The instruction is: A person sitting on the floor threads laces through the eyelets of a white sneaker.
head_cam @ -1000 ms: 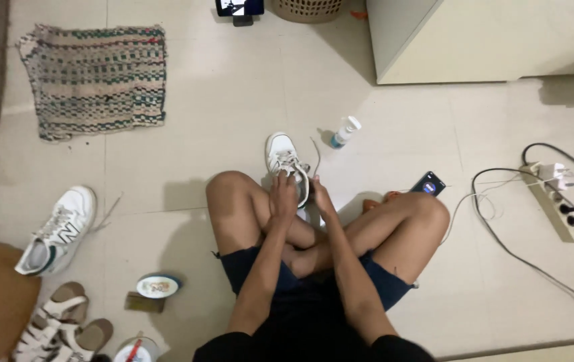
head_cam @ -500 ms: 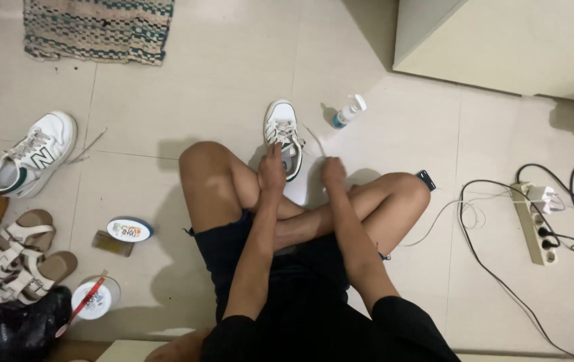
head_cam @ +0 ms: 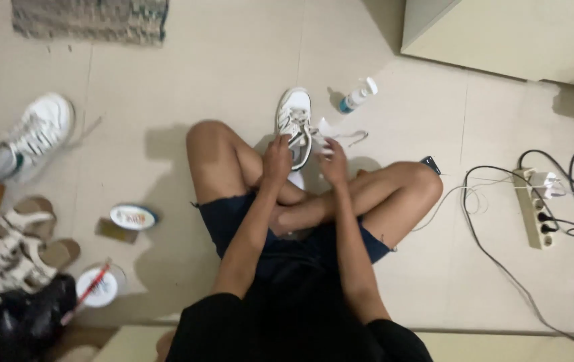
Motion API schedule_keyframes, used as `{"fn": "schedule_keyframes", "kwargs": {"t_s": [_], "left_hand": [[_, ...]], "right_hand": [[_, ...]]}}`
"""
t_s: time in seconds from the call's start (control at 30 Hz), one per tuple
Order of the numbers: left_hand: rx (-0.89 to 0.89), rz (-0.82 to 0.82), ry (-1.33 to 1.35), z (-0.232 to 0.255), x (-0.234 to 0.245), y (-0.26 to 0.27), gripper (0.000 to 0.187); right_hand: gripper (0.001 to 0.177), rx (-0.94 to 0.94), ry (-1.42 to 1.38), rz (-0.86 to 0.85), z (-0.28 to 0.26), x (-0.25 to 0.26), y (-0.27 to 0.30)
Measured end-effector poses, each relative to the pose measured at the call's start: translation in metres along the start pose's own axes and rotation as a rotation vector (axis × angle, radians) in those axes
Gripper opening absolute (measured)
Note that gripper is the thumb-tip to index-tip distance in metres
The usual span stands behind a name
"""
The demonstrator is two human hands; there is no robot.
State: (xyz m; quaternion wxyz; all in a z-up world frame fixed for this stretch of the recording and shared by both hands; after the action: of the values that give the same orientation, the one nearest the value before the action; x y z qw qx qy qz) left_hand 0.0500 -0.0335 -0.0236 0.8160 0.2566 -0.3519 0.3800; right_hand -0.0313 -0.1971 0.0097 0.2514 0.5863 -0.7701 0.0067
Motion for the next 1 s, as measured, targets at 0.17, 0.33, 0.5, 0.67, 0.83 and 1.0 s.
{"fn": "schedule_keyframes", "kwargs": {"t_s": [0.17,0.33,0.5,0.67,0.83,1.0], "left_hand": [[0.009,-0.065,0.016,0.001,-0.023,0.008,0.039],[0.018,-0.083,0.158,0.004,-0.024,0.019,0.036],[0.004,-0.097,0.011,0.036,0.012,0.014,0.019],[0.017,-0.098,-0.033,0.053,-0.019,-0.019,0.024],[0.117,-0.129,0.193,0.057,-0.036,-0.028,0.052],[0.266,-0.107,0.258,0.056,-0.019,-0.014,0.029]], "right_hand": [[0.063,-0.020,0.175,-0.131,0.037,-0.036,-0.022],[0.059,-0.059,0.186,-0.172,0.049,-0.035,-0.018],[0.049,0.073,0.262,-0.098,0.022,-0.029,-0.005],[0.054,0.106,0.313,-0.139,0.045,-0.031,-0.013],[0.060,0.077,0.289,-0.192,0.050,-0.028,-0.016],[0.053,0.051,0.195,-0.155,0.033,-0.030,-0.006]]}}
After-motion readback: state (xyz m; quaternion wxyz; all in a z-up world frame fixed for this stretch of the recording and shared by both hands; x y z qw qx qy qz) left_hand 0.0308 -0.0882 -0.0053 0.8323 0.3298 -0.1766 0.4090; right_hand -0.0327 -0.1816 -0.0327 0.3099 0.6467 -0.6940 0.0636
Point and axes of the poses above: each hand's wrist, its own y-axis away from the middle knuckle, its own x-axis out of the back of the hand, z = x × y, the point moved 6 cm from there along -y, towards the middle knuckle, and after that the axes turned 14 degrees about -z, right-handed, at the moved point
